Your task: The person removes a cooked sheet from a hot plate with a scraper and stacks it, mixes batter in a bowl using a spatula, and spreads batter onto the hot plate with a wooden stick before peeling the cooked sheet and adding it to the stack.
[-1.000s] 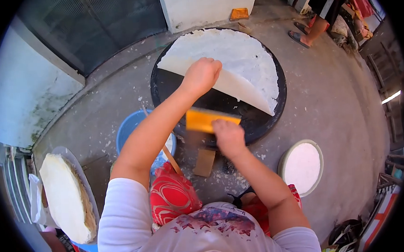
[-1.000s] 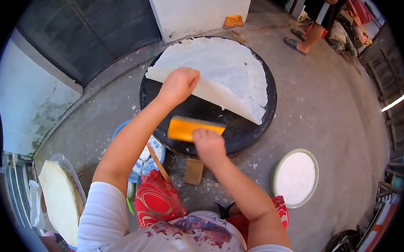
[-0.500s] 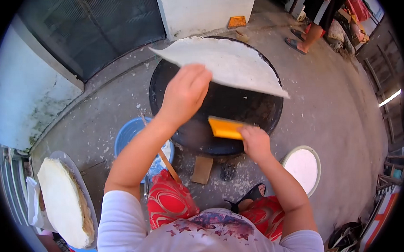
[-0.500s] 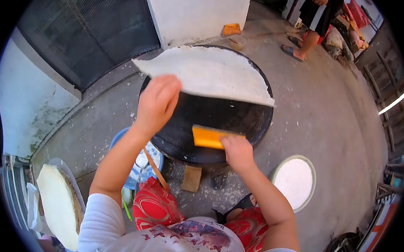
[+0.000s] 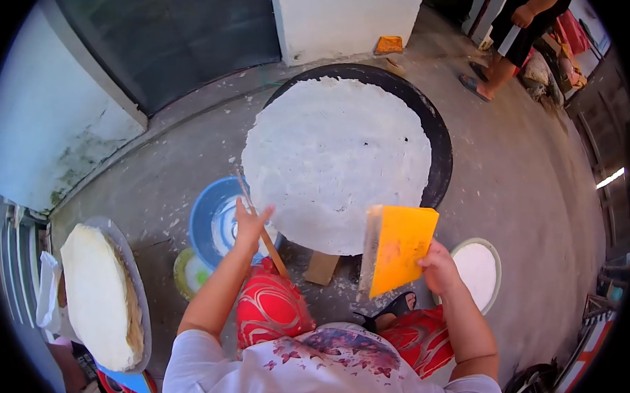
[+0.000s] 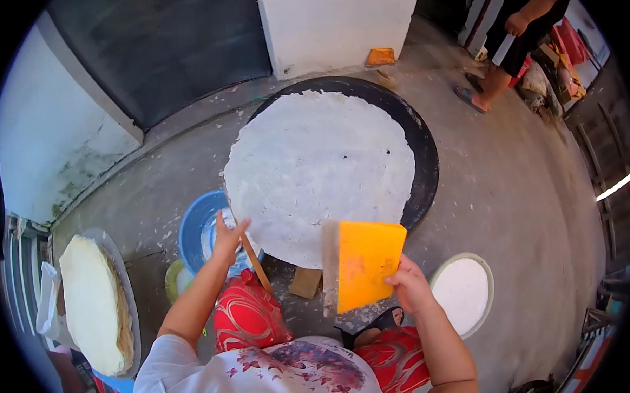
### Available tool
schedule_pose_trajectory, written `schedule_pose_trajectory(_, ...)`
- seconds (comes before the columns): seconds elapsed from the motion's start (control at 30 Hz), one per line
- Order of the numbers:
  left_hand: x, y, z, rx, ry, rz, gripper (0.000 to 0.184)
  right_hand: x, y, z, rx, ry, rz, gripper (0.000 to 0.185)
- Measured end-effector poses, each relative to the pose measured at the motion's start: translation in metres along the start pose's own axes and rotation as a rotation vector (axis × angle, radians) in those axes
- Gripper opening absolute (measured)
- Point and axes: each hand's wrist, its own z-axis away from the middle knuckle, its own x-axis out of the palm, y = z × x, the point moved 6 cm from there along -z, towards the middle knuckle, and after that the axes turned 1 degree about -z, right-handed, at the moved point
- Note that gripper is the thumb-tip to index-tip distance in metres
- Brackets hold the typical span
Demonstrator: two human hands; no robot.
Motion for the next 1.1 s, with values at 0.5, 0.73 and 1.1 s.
schedule_pose_trajectory(0.5,-0.093,0.327,0.005,0.984,-0.276,-0.357,0.013,0.131,-0.076,-0.085,-0.825,0.165,1.115,0.054)
schedule_pose_trajectory(0.73,-0.234,0.387,0.13,1.242,-0.224,-0.581,0.007,0.261,-0.142,-0.13,-1.238,0.334,1.129,0.08)
schedule_pose_trajectory(1.1,-0.531,0.292,0.028,0.721,0.542,-0.497,0.014,0.501,-0.106,-0.087,-1.38,-0.368,1.068,0.014)
